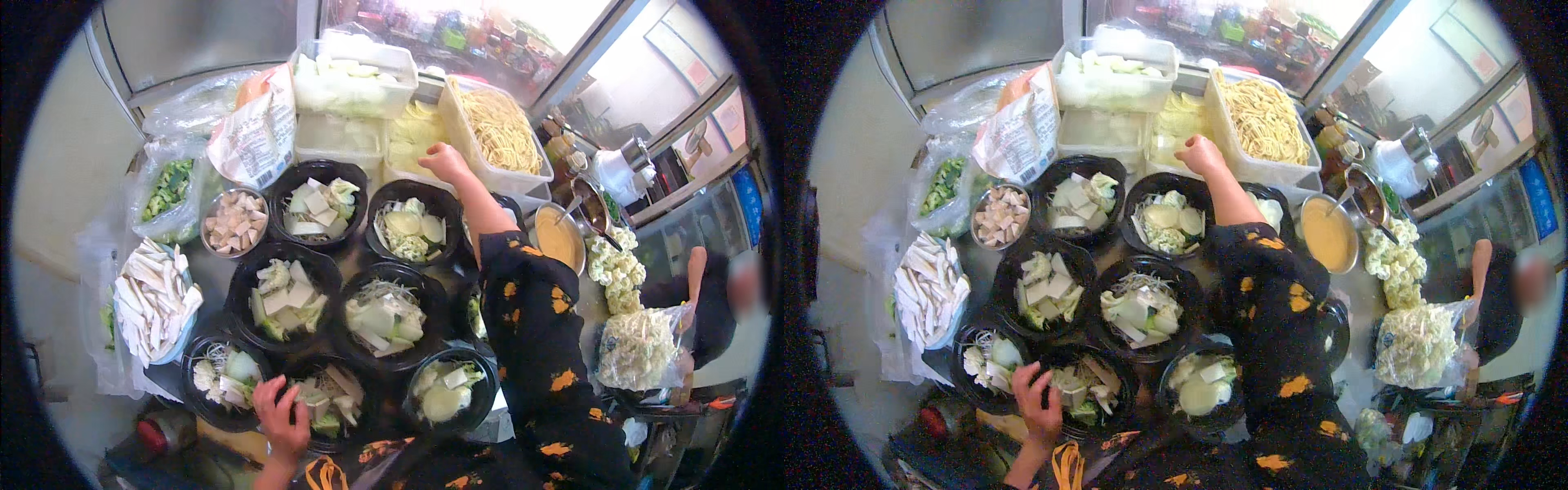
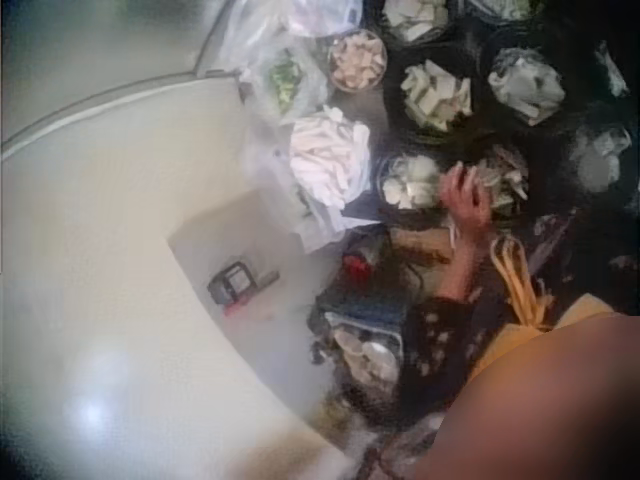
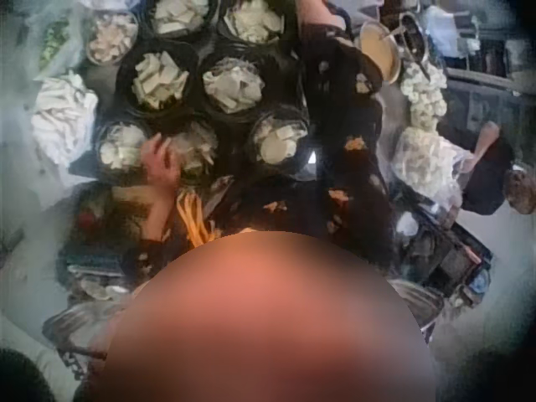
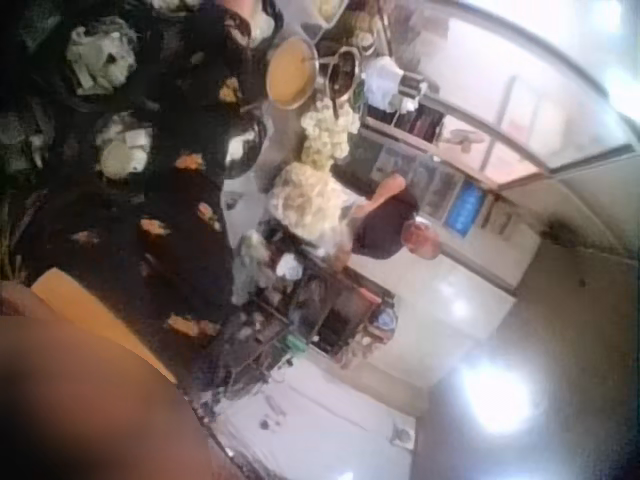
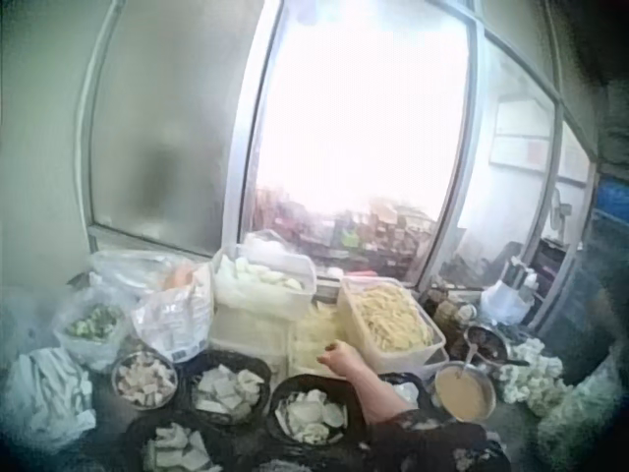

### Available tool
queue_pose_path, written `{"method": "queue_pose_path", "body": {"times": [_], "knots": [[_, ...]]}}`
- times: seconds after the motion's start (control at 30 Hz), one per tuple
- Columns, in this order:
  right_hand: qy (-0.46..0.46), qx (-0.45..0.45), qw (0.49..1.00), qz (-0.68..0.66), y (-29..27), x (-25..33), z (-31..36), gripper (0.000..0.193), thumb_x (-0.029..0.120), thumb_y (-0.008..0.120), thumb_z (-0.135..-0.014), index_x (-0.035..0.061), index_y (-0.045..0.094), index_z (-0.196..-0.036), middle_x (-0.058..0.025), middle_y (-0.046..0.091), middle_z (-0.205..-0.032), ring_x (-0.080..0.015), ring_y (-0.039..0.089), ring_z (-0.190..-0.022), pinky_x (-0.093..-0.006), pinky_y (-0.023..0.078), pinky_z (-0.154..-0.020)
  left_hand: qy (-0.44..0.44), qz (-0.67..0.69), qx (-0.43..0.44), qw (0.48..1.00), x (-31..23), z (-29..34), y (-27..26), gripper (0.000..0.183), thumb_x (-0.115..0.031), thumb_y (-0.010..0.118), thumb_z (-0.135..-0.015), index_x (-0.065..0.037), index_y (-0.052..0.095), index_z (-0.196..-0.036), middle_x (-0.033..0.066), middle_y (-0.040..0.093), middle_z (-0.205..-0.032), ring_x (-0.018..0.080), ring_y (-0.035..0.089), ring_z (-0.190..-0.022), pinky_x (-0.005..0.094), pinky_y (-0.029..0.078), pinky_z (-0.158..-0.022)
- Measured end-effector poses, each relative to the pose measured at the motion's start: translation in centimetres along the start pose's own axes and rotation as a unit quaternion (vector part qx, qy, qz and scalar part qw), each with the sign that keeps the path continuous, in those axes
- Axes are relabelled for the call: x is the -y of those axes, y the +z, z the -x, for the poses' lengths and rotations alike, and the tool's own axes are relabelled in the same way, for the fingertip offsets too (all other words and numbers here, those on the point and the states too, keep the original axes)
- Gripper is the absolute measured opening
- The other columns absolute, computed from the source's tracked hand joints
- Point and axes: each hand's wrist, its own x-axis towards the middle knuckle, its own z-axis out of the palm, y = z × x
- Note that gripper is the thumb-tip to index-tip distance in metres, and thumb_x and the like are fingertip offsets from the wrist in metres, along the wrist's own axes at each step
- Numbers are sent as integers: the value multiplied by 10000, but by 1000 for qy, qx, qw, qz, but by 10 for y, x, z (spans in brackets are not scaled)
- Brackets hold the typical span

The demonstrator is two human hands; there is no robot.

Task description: The person assembles multiple noodle bowls by hand, placing sliced vegetables, mushrooms, and noodles into black bowls arranged on a stainless steel counter. The person also adds green leafy vegetables to the bowls.

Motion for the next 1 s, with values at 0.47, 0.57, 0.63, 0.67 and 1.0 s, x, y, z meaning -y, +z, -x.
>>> {"method": "queue_pose_path", "body": {"times": [0.47, 0.57, 0.63, 0.67, 1.0], "knots": [[162, 169, 962, 144, 68, 5, -85, 717, 488, 702, -570, 109, 594, -1169, -95, 572, -1214, -230, 536, -1121, -369, 438, -926, -59, -94, -15, 994, -2, 12, 10, 313, -10, 568, -729, -21, 542, -1041, 153, 526, -1133, 362, 460, -1106, 531, 279, -1026], [116, 255, 943, 178, 64, -14, -96, 618, 399, 680, -626, 172, 571, -1191, -75, 535, -1244, -257, 505, -1144, -428, 414, -937, -39, -94, -4, 995, 6, 16, 12, 320, -3, 571, -723, -24, 540, -1041, 152, 520, -1139, 359, 453, -1112, 525, 284, -1018], [118, 279, 935, 185, 66, -7, -93, 626, 374, 670, -656, 190, 543, -1240, -70, 506, -1300, -264, 477, -1194, -449, 392, -979, -42, -99, 13, 994, 2, 15, 9, 325, 0, 571, -721, -25, 538, -1044, 153, 517, -1143, 358, 452, -1111, 521, 289, -1012], [140, 246, 940, 191, 74, -1, -87, 594, 362, 672, -662, 186, 562, -1219, -69, 531, -1272, -252, 497, -1175, -427, 404, -972, -43, -102, 21, 994, 1, 15, 8, 328, 2, 571, -720, -25, 537, -1046, 153, 516, -1145, 357, 451, -1111, 519, 292, -1009], [42, 122, 982, 141, 52, -13, -74, 336, 170, 630, -695, -11, 648, -978, -198, 629, -1040, -290, 648, -880, -398, 532, -727, -45, -88, 24, 995, 1, 12, 9, 320, -17, 564, -736, -24, 538, -1055, 153, 517, -1150, 358, 449, -1109, 502, 300, -1003]]}}
